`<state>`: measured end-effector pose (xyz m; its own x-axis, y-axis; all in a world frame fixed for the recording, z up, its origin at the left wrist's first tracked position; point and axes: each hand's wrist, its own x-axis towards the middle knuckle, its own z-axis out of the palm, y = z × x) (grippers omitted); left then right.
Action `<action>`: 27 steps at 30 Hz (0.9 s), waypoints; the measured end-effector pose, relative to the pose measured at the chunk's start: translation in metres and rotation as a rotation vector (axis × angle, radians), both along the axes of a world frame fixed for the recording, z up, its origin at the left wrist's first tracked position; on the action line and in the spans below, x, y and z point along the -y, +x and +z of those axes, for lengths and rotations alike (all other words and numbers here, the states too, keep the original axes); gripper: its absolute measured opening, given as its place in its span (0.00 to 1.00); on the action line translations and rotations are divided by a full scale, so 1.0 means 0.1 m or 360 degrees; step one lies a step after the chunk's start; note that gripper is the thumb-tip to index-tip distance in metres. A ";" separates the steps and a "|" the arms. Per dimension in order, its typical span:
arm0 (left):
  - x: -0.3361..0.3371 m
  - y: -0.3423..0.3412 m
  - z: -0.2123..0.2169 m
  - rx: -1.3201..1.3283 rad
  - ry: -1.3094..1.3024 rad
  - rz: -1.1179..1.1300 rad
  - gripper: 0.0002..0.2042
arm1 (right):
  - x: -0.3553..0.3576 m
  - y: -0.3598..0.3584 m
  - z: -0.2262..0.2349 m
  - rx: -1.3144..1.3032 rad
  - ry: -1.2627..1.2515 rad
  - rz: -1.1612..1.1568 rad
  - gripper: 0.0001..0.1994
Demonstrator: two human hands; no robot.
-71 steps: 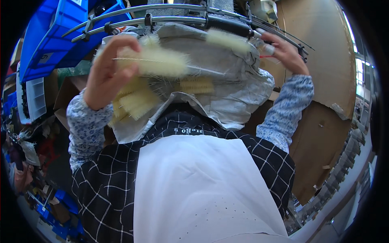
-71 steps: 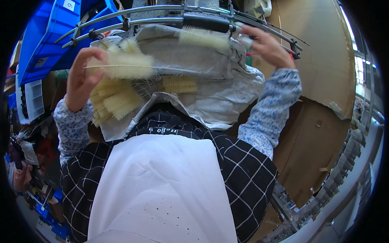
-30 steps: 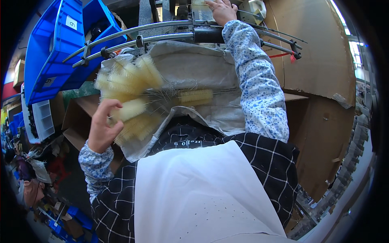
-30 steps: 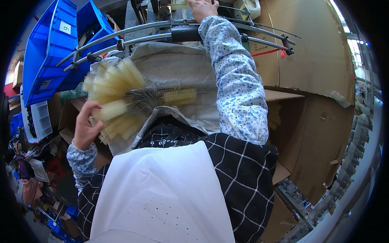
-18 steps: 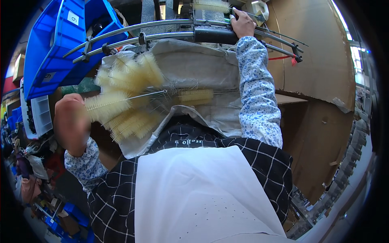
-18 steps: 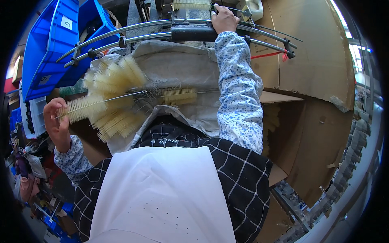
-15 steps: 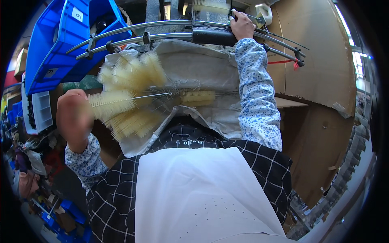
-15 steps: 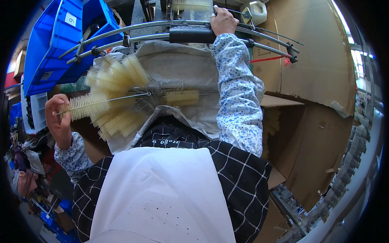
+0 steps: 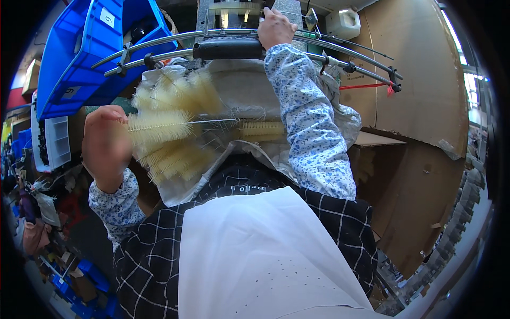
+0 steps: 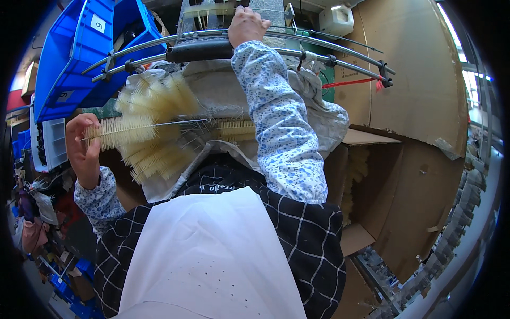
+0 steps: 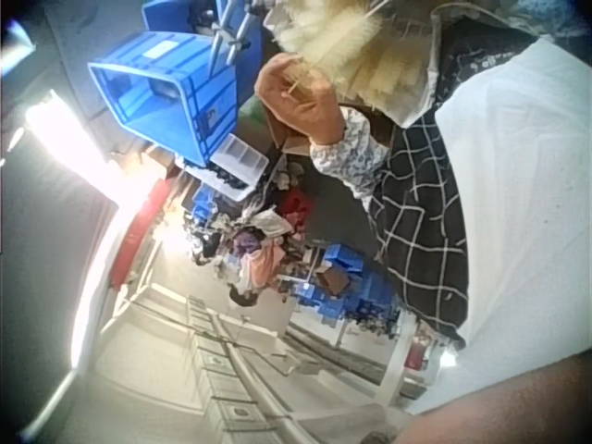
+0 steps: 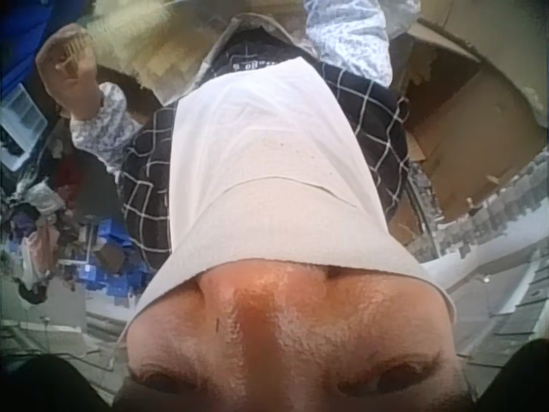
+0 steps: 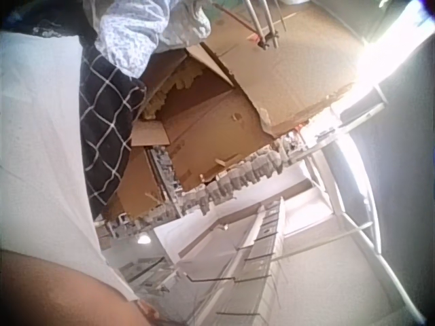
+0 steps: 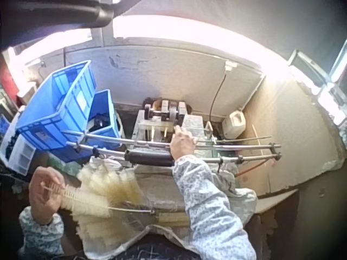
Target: The person inserts cylindrical yellow bristle brushes onto metal rods using a mechanical jig. They repeatedly pick up a brush, align it with the rod, and push it into place, then move the rod to the next position. The person handles the brushes and rods by hand throughout the process.
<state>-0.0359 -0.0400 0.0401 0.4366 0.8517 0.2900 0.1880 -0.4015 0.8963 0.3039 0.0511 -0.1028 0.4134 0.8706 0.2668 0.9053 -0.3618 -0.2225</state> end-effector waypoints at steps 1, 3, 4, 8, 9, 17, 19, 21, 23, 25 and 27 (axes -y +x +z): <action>0.00 0.00 0.00 0.0001 0.0000 0.0005 0.17 | 0.02 0.04 0.01 -0.0012 -0.0001 0.0004 0.15; 0.00 0.00 0.00 0.0001 0.0004 0.0022 0.17 | 0.10 0.17 0.07 0.0029 -0.0080 -0.0030 0.16; 0.01 -0.02 0.00 0.0002 0.0008 0.0038 0.17 | 0.15 0.28 0.08 0.0044 -0.0078 -0.0036 0.16; 0.02 -0.14 -0.03 -0.0015 -0.0041 0.0104 0.17 | 0.34 0.87 -0.01 0.0113 0.0028 -0.0025 0.18; 0.03 -0.17 -0.04 0.0003 -0.0066 0.0120 0.18 | 0.37 1.01 -0.03 0.0131 0.0029 -0.0036 0.17; -0.07 0.19 -0.03 0.0080 -0.0383 -0.0074 0.16 | 0.23 1.83 -0.02 0.0098 -0.0323 -0.0081 0.15; -0.10 0.25 -0.08 0.0021 -0.0347 -0.0202 0.16 | 0.32 2.01 0.02 0.0012 -0.0475 0.0210 0.14; -0.11 0.29 -0.12 0.0022 -0.0424 -0.0290 0.15 | 0.68 1.80 0.46 -0.0207 -0.0397 0.0324 0.13; -0.13 0.40 -0.14 0.0059 -0.0465 -0.0402 0.15 | 1.04 1.96 0.59 -0.0541 -0.0374 0.0666 0.13; -0.12 0.54 -0.20 0.0114 -0.0555 -0.0522 0.14 | 1.38 1.43 1.04 -0.1008 -0.0804 0.0454 0.16; -0.09 0.76 -0.31 0.0233 -0.0657 -0.0606 0.14 | 1.64 1.06 1.14 -0.1083 -0.0608 0.0790 0.20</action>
<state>0.0398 -0.0308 0.0094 0.7149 0.6976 0.0477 -0.0390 -0.0284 0.9988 0.4102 -0.1131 0.0107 -0.0684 0.9687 -0.2387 0.6942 -0.1256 -0.7087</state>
